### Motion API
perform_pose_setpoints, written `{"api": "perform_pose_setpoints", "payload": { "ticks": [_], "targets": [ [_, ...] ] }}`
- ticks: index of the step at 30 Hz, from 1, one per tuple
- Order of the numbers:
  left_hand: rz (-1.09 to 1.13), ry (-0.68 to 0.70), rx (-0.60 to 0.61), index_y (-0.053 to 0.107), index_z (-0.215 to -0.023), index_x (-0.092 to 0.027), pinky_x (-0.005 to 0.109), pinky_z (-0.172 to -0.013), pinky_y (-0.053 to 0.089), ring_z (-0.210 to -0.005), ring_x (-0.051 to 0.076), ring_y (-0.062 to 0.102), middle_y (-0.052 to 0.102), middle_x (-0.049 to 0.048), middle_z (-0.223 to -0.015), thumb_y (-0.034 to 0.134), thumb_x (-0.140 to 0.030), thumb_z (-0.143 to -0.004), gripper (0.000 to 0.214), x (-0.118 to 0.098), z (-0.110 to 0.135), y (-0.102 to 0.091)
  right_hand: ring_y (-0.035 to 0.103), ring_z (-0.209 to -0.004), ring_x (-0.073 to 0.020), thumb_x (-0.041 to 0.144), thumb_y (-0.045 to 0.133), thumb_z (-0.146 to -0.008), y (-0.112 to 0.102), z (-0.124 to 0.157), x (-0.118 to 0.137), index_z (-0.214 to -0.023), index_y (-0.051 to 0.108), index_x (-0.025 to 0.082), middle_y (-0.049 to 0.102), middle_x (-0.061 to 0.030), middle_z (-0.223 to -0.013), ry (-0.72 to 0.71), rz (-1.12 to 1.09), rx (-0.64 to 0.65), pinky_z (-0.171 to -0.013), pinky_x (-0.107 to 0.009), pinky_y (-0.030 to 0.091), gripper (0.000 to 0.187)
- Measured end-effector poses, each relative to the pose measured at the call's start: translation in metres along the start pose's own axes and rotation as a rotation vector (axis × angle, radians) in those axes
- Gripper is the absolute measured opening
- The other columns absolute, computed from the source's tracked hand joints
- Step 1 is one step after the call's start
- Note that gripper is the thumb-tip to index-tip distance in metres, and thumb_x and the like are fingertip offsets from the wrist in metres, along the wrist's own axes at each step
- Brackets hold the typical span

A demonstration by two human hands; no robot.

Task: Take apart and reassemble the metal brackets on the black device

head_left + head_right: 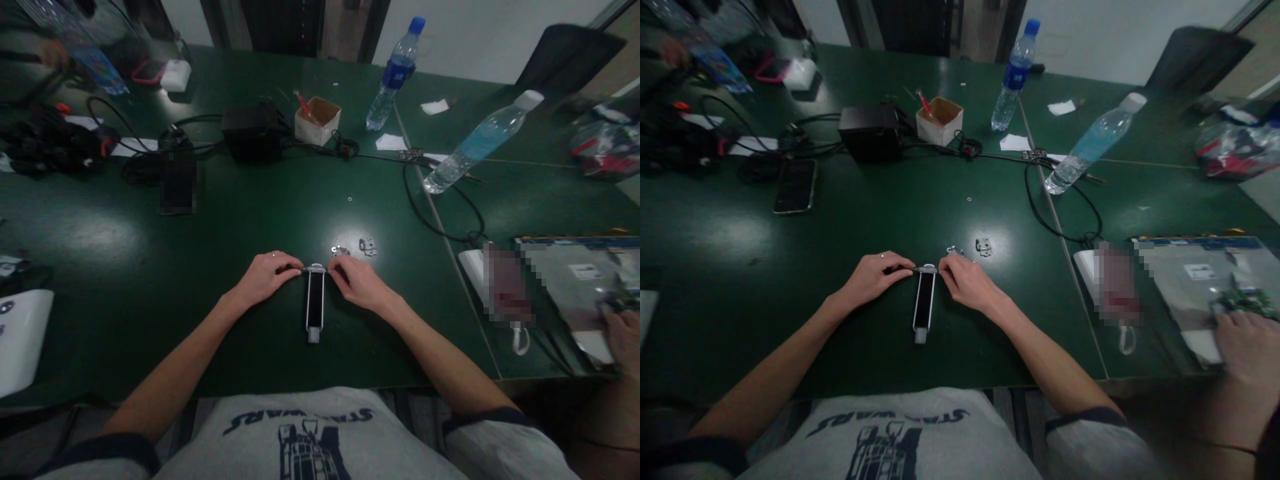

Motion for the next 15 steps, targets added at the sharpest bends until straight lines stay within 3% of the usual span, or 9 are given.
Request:
{"api": "perform_pose_setpoints", "payload": {
  "ticks": [15],
  "targets": [
    [-0.023, 0.025, 0.017, 0.068, -0.105, -0.021, 0.036, -0.088, 0.048, -0.091, 0.018, 0.064, 0.071, 0.0033, -0.102, 0.047, -0.036, -0.094, 0.029, -0.0057, 0.0003, 0.0003, 0.056, -0.077, -0.0171, 0.019, 0.041, -0.093, 0.001, -0.0006, -0.0021, -0.092, 0.05, 0.018, 0.059, -0.0068, -0.087, 0.0, -0.004, 0.009, -0.069, -0.032, 0.046, 0.009]
  ]
}}
Point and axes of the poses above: each hand's wrist, its own z-axis away from the middle knuckle, its own y-axis out of the palm, x = y × z, the point moved 3 cm from there along -z, towards the middle knuckle
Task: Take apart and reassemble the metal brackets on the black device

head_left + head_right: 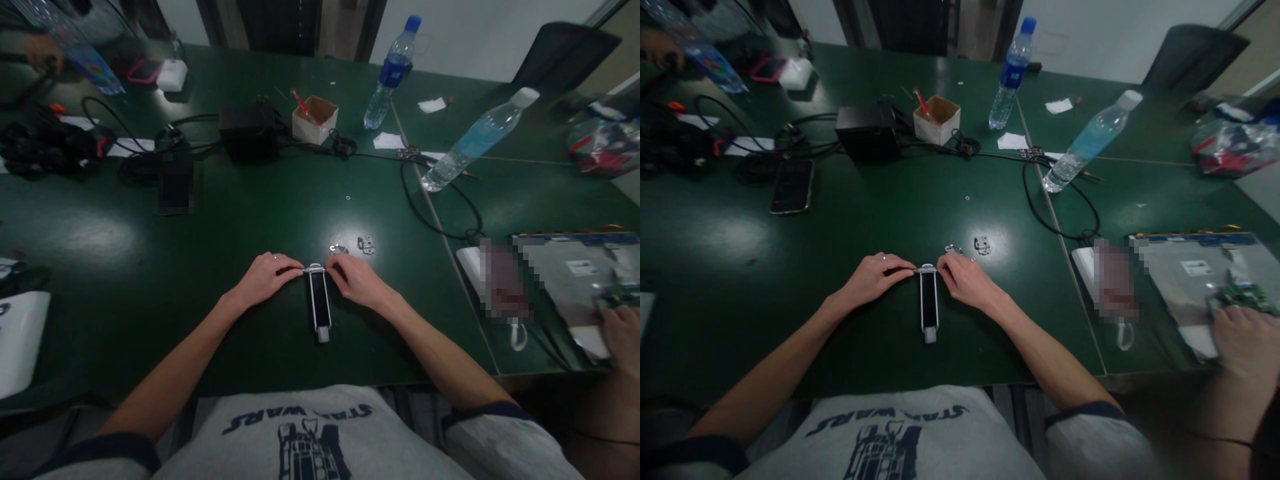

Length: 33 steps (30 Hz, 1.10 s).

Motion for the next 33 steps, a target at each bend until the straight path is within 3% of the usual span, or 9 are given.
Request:
{"api": "perform_pose_setpoints", "payload": {
  "ticks": [9, 23, 29, 33],
  "targets": [
    [-0.047, 0.015, -0.007, 0.068, -0.106, -0.02, 0.034, -0.084, 0.047, -0.091, 0.018, 0.063, 0.071, 0.0042, -0.103, 0.046, -0.04, -0.095, 0.032, 0.003, 0.0, 0.005, 0.056, -0.078, -0.017, 0.019, 0.041, -0.093, 0.0, 0.0, 0.002, -0.093, 0.051, 0.018, 0.059, -0.0067, -0.087, -0.016, 0.008, -0.01, -0.07, -0.031, 0.046, 0.01],
    [-0.184, 0.159, -0.155, 0.066, -0.108, -0.016, 0.034, -0.078, 0.047, -0.093, 0.019, 0.063, 0.07, 0.0082, -0.103, 0.046, -0.036, -0.095, 0.031, -0.005, 0.001, 0.008, 0.056, -0.08, -0.0189, 0.016, 0.044, -0.091, -0.005, 0.0, 0.005, -0.09, 0.053, 0.017, 0.061, -0.0087, -0.086, -0.124, 0.09, -0.129, -0.073, -0.033, 0.047, 0.009],
    [-0.176, 0.314, -0.344, 0.065, -0.104, -0.014, 0.03, -0.074, 0.047, -0.087, 0.017, 0.063, 0.07, 0.0082, -0.097, 0.053, -0.033, -0.093, 0.025, -0.013, 0.005, -0.001, 0.058, -0.084, -0.0193, 0.017, 0.046, -0.091, -0.003, 0.001, 0.014, -0.093, 0.056, 0.017, 0.064, -0.0099, -0.091, -0.253, 0.082, -0.233, -0.076, -0.035, 0.05, 0.01],
    [-0.146, 0.437, -0.358, 0.066, -0.098, -0.015, 0.028, -0.071, 0.046, -0.081, 0.014, 0.064, 0.072, 0.0059, -0.091, 0.057, -0.028, -0.091, 0.017, -0.019, 0.007, 0.0, 0.059, -0.08, -0.0176, 0.016, 0.046, -0.092, 0.004, 0.004, 0.025, -0.094, 0.059, 0.017, 0.066, -0.009, -0.089, -0.362, 0.064, -0.259, -0.073, -0.034, 0.051, 0.013]
  ]
}}
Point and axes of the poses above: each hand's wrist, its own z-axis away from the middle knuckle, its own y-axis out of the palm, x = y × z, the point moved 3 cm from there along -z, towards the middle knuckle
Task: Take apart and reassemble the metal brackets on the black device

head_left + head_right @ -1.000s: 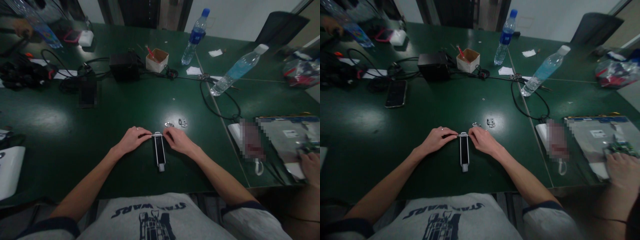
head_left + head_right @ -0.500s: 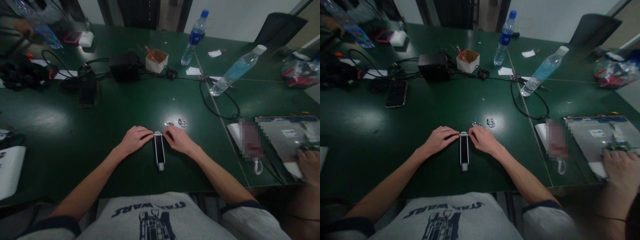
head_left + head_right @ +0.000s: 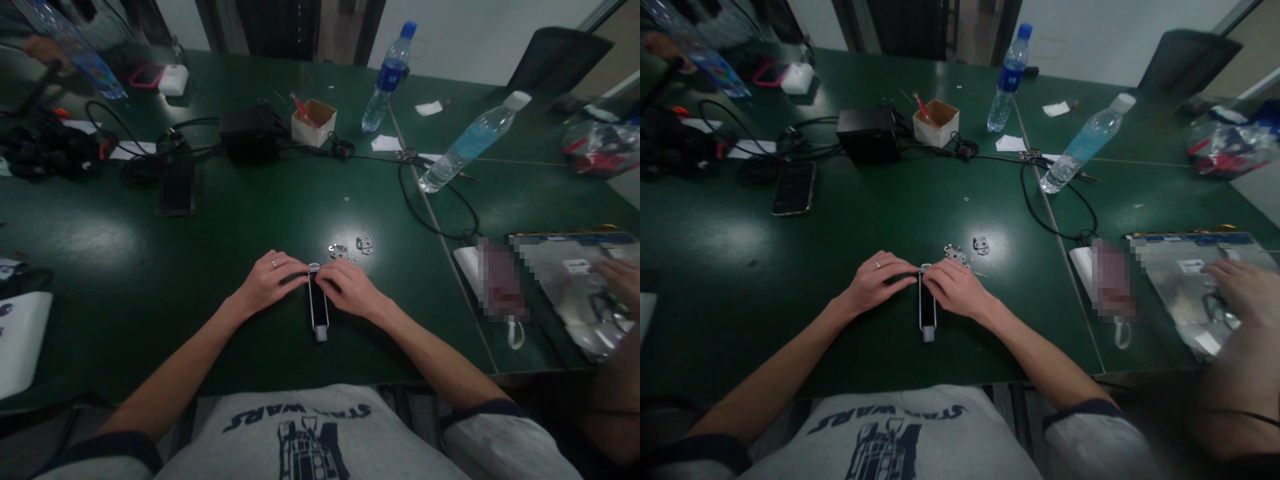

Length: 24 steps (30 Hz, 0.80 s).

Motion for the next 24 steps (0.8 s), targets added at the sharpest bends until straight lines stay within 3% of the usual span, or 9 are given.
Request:
{"api": "perform_pose_setpoints", "payload": {
  "ticks": [5, 19, 24],
  "targets": [
    [0.049, 0.004, 0.069, 0.066, -0.092, -0.017, 0.027, -0.071, 0.046, -0.078, 0.013, 0.065, 0.073, 0.0045, -0.089, 0.056, -0.026, -0.091, 0.014, 0.0005, 0.0037, 0.006, 0.06, -0.082, -0.0173, 0.015, 0.048, -0.092, 0.0041, 0.0005, 0.0058, -0.096, 0.062, 0.016, 0.067, -0.0092, -0.09, -0.063, -0.018, -0.032, -0.073, -0.033, 0.053, 0.014],
    [0.095, 0.035, 0.036, 0.067, -0.096, -0.016, 0.027, -0.07, 0.05, -0.077, 0.013, 0.068, 0.074, 0.0047, -0.09, 0.056, -0.023, -0.09, 0.014, -0.0039, 0.0008, 0.0052, 0.06, -0.082, -0.0172, 0.024, 0.052, -0.093, 0.0057, 0.0011, -0.002, -0.095, 0.064, 0.018, 0.068, -0.0076, -0.092, 0.028, 0.024, -0.016, -0.073, -0.034, 0.05, 0.013],
    [0.095, 0.026, 0.075, 0.067, -0.095, -0.016, 0.026, -0.069, 0.05, -0.076, 0.013, 0.067, 0.074, 0.0041, -0.09, 0.057, -0.022, -0.088, 0.014, -0.0025, -0.0003, 0.0028, 0.06, -0.084, -0.0177, 0.025, 0.055, -0.091, 0.0065, 0.002, -0.0025, -0.098, 0.063, 0.018, 0.067, -0.0082, -0.093, 0.024, 0.033, -0.031, -0.074, -0.034, 0.049, 0.012]
  ]
}}
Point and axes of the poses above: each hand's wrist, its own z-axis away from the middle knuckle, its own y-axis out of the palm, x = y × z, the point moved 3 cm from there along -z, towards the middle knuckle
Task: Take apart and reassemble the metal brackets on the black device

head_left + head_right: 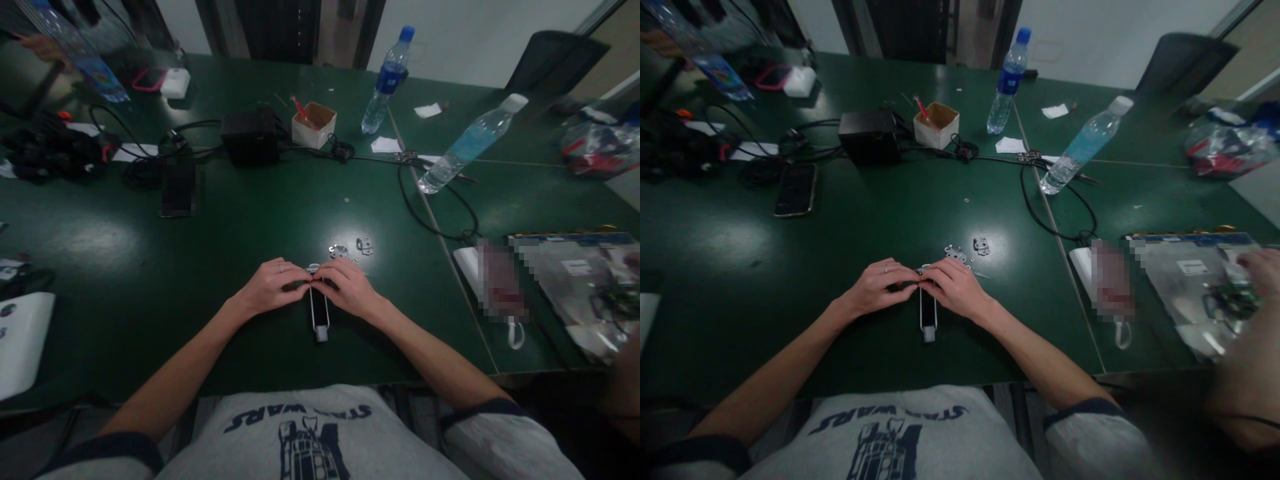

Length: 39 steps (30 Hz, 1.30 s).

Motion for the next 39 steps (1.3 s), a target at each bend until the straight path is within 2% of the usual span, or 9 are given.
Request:
{"api": "perform_pose_setpoints", "payload": {
  "ticks": [6, 9, 12, 17, 39],
  "targets": [
    [-0.127, -0.134, 0.054, 0.067, -0.095, -0.016, 0.027, -0.069, 0.048, -0.067, 0.012, 0.062, 0.072, 0.0031, -0.085, 0.054, -0.022, -0.087, 0.016, 0.019, 0.004, -0.019, 0.06, -0.085, -0.0199, 0.022, 0.052, -0.091, -0.014, -0.001, -0.011, -0.096, 0.062, 0.017, 0.067, -0.01, -0.092, 0.052, 0.075, -0.023, -0.074, -0.035, 0.047, 0.013],
    [-0.15, -0.166, 0.073, 0.067, -0.097, -0.015, 0.027, -0.067, 0.047, -0.063, 0.011, 0.059, 0.07, 0.0036, -0.085, 0.054, -0.024, -0.087, 0.019, 0.025, 0.007, -0.023, 0.059, -0.086, -0.0207, 0.022, 0.05, -0.092, -0.02, -0.001, -0.02, -0.095, 0.062, 0.017, 0.066, -0.0104, -0.093, 0.105, 0.119, 0.014, -0.076, -0.036, 0.047, 0.014],
    [-0.149, -0.182, 0.12, 0.067, -0.097, -0.014, 0.028, -0.069, 0.047, -0.067, 0.013, 0.061, 0.07, 0.0042, -0.086, 0.052, -0.025, -0.088, 0.02, 0.026, 0.008, -0.019, 0.057, -0.085, -0.0207, 0.024, 0.047, -0.093, -0.019, 0.0, -0.025, -0.094, 0.062, 0.017, 0.066, -0.0099, -0.092, 0.155, 0.163, 0.106, -0.075, -0.036, 0.045, 0.016],
    [-0.136, -0.187, 0.19, 0.067, -0.098, -0.014, 0.03, -0.073, 0.048, -0.074, 0.015, 0.063, 0.07, 0.0047, -0.085, 0.052, -0.023, -0.087, 0.02, 0.021, 0.007, -0.005, 0.054, -0.08, -0.0196, 0.025, 0.046, -0.094, -0.012, 0.0, -0.021, -0.094, 0.061, 0.016, 0.064, -0.0089, -0.087, 0.148, 0.182, 0.214, -0.071, -0.033, 0.042, 0.018],
    [-0.081, -0.192, 0.151, 0.064, -0.106, -0.016, 0.029, -0.076, 0.049, -0.083, 0.015, 0.065, 0.07, 0.0045, -0.092, 0.051, -0.022, -0.091, 0.021, 0.019, 0.008, 0.005, 0.054, -0.081, -0.0195, 0.024, 0.045, -0.094, -0.012, 0.0, -0.02, -0.097, 0.061, 0.015, 0.063, -0.0095, -0.088, 0.159, 0.127, 0.23, -0.071, -0.033, 0.043, 0.019]
  ]
}}
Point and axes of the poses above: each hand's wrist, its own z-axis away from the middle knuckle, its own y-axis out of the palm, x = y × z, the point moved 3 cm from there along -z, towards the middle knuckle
